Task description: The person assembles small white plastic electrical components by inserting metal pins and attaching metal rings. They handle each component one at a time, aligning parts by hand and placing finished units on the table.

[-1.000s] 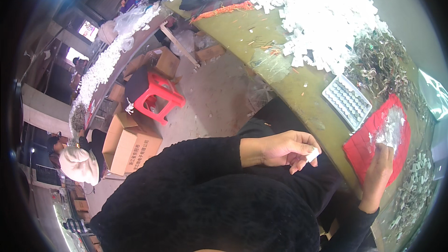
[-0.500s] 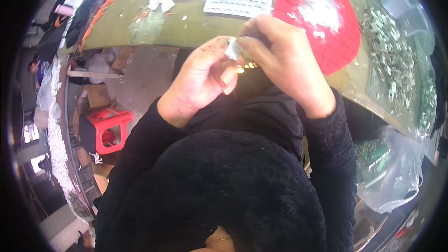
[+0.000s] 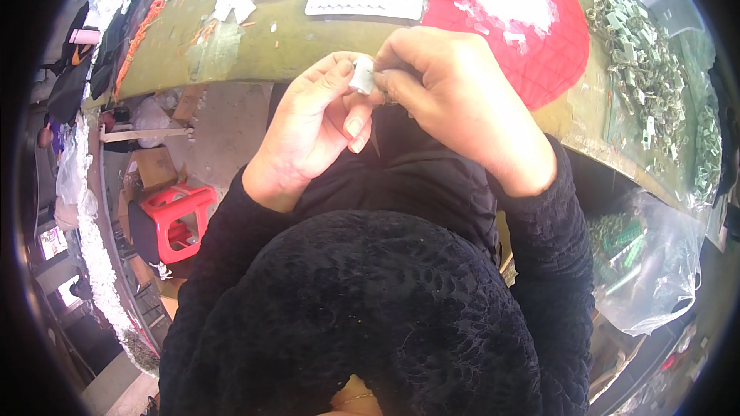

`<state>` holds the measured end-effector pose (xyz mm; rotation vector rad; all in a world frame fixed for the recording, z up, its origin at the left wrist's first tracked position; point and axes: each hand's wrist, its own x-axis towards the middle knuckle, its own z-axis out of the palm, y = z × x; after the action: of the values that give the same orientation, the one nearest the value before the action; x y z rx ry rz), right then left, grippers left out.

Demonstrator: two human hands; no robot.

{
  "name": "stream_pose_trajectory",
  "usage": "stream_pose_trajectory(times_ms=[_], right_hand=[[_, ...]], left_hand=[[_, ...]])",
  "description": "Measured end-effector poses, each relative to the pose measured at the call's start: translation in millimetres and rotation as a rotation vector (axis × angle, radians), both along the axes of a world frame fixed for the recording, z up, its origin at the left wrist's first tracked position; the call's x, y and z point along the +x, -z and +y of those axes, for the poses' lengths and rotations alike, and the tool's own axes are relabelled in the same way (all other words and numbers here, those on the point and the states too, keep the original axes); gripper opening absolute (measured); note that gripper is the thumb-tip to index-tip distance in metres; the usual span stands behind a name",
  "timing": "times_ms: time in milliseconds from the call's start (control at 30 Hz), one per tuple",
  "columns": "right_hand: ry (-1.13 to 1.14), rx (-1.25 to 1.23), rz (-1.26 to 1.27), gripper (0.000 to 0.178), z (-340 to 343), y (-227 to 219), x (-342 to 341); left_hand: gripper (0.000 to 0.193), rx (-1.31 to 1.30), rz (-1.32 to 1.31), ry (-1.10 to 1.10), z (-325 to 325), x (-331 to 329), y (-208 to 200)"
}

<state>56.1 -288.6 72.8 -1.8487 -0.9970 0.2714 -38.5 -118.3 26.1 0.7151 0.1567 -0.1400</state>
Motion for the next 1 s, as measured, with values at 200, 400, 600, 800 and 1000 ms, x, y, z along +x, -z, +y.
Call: stream_pose_trajectory(times_ms=[200, 400, 600, 800, 1000], right_hand=[[0.060, -0.006, -0.050, 0.008, 1.8, -1.4, -2.5], [0.099, -0.057, -0.122, 0.008, 0.6, 4.3, -4.8], [0.150, -0.132, -0.552, 0.008, 1.0, 7.3, -13.3], [0.203, -0.142, -0.670, 0.014, 4.0, 8.9, -20.2], [0.194, -0.144, -0.678, 0.017, 3.7, 7.6, -21.1]], left_hand=[[0.025, -0.026, 0.007, 0.001, 0.3, 0.4, 1.4], [0.026, -0.040, 0.022, -0.013, -2.6, 0.3, 2.2], [0.026, -0.052, 0.039, -0.055, -8.3, -0.2, 0.8], [0.025, -0.098, 0.038, -0.054, -11.9, -2.4, 0.1], [0.028, -0.045, 0.040, -0.071, -15.2, -4.2, -1.8]])
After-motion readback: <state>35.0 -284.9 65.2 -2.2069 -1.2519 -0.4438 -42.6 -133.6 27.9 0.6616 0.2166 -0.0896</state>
